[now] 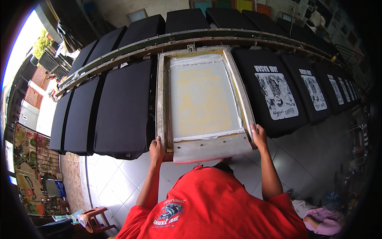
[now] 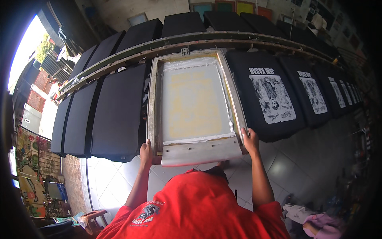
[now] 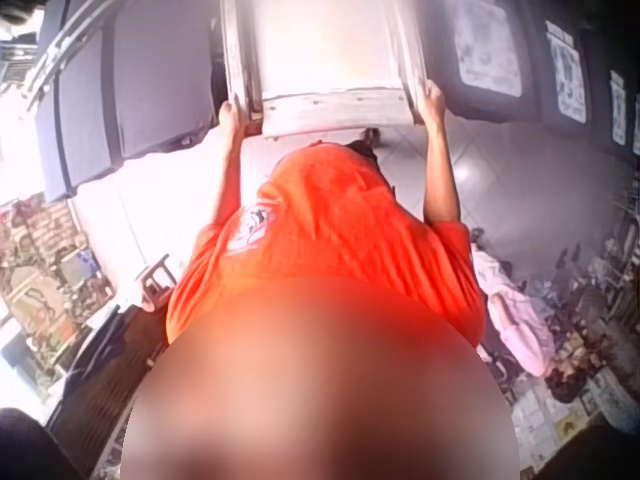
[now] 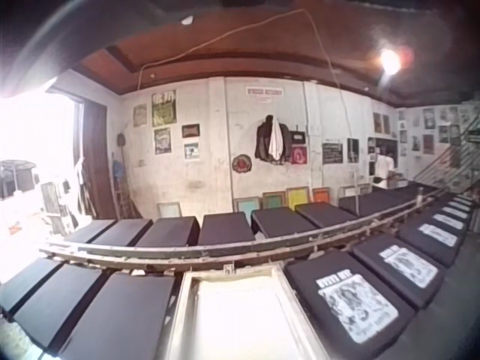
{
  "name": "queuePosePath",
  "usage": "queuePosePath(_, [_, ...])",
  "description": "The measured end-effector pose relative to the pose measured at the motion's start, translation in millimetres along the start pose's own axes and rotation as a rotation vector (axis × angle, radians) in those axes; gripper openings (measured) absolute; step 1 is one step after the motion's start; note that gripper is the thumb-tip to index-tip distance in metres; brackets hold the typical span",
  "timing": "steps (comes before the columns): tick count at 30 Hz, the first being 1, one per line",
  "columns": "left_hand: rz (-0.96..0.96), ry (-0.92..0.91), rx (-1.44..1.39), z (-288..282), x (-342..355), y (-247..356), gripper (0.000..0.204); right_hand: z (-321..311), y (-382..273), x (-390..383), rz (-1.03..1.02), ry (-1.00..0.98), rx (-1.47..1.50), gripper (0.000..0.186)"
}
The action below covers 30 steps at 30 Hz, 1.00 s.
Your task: The person performs screen printing on black t-shirts using a squeegee and a screen printing frame. They repeatedly pull the squeegee across the screen to transfer white ink onto the shirts, occasionally repositioning the shirts and adding more ink to the screen.
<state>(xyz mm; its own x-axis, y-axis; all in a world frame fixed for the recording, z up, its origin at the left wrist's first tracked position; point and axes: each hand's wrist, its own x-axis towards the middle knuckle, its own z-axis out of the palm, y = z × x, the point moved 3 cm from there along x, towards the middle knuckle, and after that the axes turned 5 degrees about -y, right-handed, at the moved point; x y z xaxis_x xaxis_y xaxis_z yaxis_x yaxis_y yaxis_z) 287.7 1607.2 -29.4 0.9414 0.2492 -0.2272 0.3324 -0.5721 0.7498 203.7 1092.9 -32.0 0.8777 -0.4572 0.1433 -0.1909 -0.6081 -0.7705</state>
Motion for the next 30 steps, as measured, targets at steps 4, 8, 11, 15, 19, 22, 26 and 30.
queuePosePath(4, [-0.006, 0.009, 0.044, 0, -2, 8, 0.055, 1, 0, 1, 0.066, -0.034, 0.009, 0.053])
queuePosePath(8, [-0.051, -0.143, -0.218, 4, 7, -11, 0.045, -11, -12, 4, 0.104, -0.052, 0.086, 0.047])
queuePosePath(11, [0.072, -0.178, -0.365, -15, -5, -21, 0.047, -30, -30, -13, 0.017, -0.003, -0.02, 0.049])
queuePosePath(15, [-0.066, -0.121, -0.442, -32, -41, -18, 0.047, -53, -80, -55, -0.455, -0.099, -0.18, 0.063])
queuePosePath(19, [0.052, 0.029, -0.517, -6, -45, -45, 0.042, -41, -113, -79, -0.643, -0.371, -0.375, 0.063])
queuePosePath(22, [0.108, 0.085, -0.458, 5, -44, -19, 0.04, -25, -101, -79, -0.693, -0.403, -0.422, 0.06])
queuePosePath(26, [0.111, 0.173, -0.47, 7, -46, -18, 0.038, -17, -103, -69, -0.727, -0.487, -0.422, 0.055])
queuePosePath(30, [0.102, 0.151, -0.49, 7, -48, -13, 0.037, -25, -120, -60, -0.77, -0.478, -0.383, 0.047])
